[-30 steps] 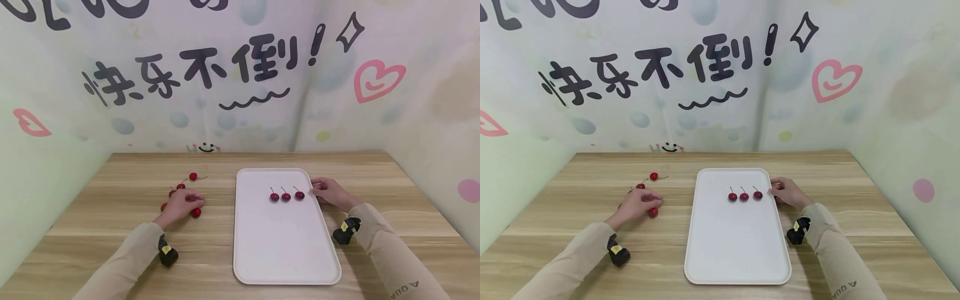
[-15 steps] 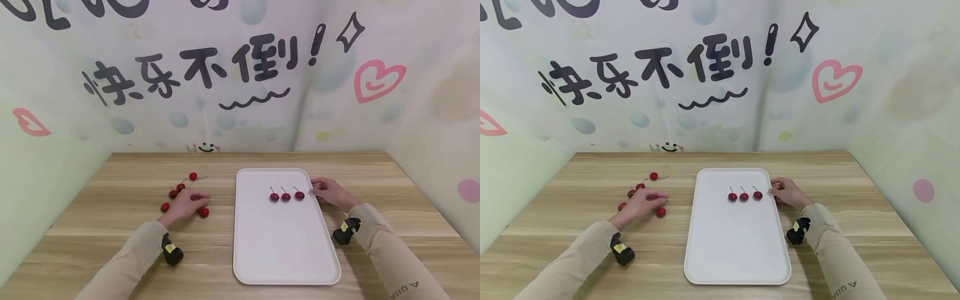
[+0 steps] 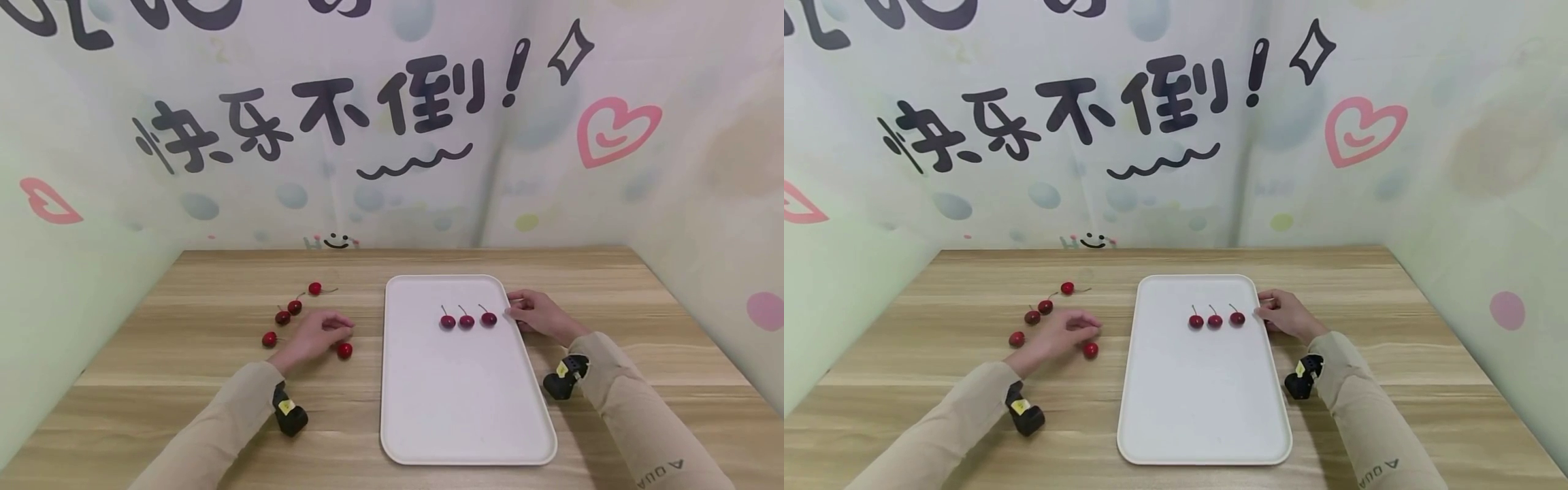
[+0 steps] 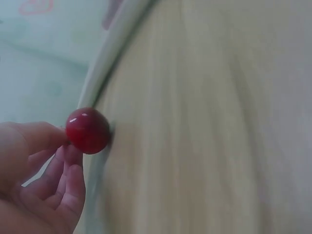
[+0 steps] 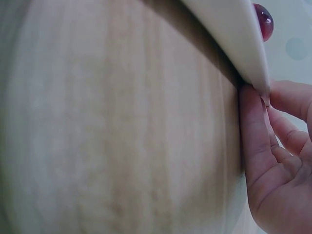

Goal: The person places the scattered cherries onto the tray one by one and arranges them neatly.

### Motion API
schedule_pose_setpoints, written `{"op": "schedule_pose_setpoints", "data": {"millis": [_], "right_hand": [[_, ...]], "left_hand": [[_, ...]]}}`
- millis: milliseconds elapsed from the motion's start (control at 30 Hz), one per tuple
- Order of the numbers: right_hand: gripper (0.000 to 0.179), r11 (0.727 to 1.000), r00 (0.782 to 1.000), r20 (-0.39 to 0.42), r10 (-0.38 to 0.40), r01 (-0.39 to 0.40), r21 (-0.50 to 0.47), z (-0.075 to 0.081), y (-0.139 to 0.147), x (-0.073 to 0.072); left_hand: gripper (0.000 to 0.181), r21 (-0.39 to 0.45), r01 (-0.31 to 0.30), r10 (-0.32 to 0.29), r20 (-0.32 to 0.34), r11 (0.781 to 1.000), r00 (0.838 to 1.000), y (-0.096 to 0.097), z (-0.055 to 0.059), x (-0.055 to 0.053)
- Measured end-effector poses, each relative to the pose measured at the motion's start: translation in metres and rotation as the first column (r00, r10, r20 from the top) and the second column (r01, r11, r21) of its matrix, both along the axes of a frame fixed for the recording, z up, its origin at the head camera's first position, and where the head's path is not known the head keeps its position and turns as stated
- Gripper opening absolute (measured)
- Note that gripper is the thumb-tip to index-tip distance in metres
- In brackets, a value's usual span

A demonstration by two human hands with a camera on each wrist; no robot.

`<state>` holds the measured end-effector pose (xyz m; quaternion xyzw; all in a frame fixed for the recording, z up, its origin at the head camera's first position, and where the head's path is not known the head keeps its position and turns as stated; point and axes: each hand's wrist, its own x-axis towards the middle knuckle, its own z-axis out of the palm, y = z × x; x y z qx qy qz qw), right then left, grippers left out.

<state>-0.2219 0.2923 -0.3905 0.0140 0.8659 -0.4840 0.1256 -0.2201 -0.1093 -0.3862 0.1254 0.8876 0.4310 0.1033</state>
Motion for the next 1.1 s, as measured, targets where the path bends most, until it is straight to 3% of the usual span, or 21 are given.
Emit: {"op": "schedule_pose_setpoints", "data": {"millis": [267,700,800,933,1000,1100], "right_hand": [[0.044,1.0,1.0,-0.012,0.008,-0.008,0.004,-0.001,0.001,0.0],[0.045,1.0,1.0,0.007,-0.002,0.002,-0.007,0.001,-0.001,0.0],[0.045,1.0,1.0,0.009,-0.004,0.004,-0.01,0.001,-0.001,-0.001],[0.045,1.0,1.0,0.011,-0.005,0.005,-0.01,0.0,-0.001,-0.001],[0.045,1.0,1.0,0.01,-0.006,0.006,-0.009,0.0,0.0,-0.001],[0.045,1.0,1.0,0.009,-0.008,0.008,-0.008,0.0,0.0,-0.001]], "left_hand": [[0.021,0.068,-0.029,0.024,0.078,0.997,0.997,0.013,0.009,0.002],[0.023,0.186,0.026,-0.046,0.107,0.982,0.993,0.037,0.024,0.009],[0.023,0.203,0.037,-0.058,0.1,0.979,0.993,0.043,0.035,0.015],[0.022,0.213,0.047,-0.066,0.082,0.976,0.994,0.05,0.036,0.013],[0.022,0.221,0.057,-0.075,0.074,0.974,0.994,0.052,0.029,0.007],[0.022,0.214,0.06,-0.074,0.061,0.975,0.995,0.058,0.027,0.005]]}}
